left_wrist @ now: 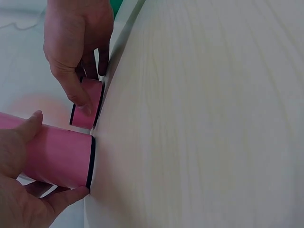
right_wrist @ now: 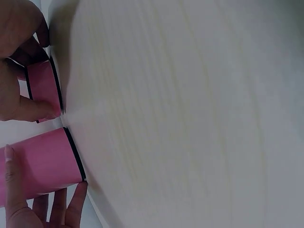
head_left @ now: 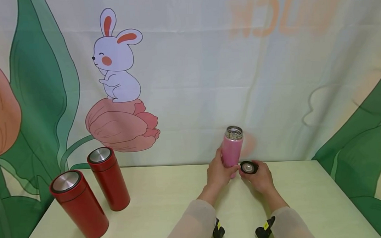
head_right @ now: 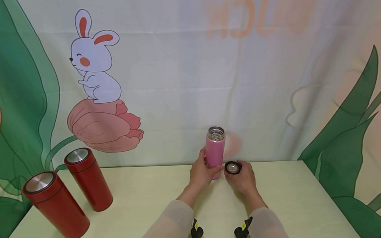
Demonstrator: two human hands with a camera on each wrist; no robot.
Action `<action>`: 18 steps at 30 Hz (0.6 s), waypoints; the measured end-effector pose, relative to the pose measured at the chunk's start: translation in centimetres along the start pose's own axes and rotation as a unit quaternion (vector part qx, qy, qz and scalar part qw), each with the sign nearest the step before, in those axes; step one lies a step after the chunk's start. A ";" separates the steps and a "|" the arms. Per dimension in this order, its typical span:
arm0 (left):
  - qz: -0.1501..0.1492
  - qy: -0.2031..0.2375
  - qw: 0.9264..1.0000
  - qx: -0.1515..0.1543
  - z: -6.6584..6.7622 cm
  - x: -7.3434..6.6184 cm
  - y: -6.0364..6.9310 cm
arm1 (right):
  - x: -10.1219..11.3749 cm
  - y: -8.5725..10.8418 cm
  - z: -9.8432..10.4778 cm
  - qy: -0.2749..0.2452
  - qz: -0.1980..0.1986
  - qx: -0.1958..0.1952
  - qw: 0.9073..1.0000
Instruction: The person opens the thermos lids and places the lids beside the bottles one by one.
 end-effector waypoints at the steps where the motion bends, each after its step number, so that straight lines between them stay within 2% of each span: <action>1: 0.000 -0.001 1.000 -0.001 0.1 0.0 0.0 | 0.1 0.0 0.0 0.000 0.001 0.000 1.000; 10: 0.006 -0.019 1.000 0.013 0.8 0.3 0.5 | 0.7 0.8 -0.1 -0.013 -0.007 0.014 1.000; 18: -0.001 -0.027 0.999 0.045 2.8 0.7 2.7 | 0.4 2.1 0.6 -0.022 -0.040 0.033 0.998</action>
Point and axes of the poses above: each hand's wrist, its own y-axis away from the middle knuckle, its own z-axis out of the back of the hand, x = y × z, the point moved 10 cm from there along -y, towards the middle knuckle, and after that the axes turned 13 degrees about -y, right-handed, at the moved point
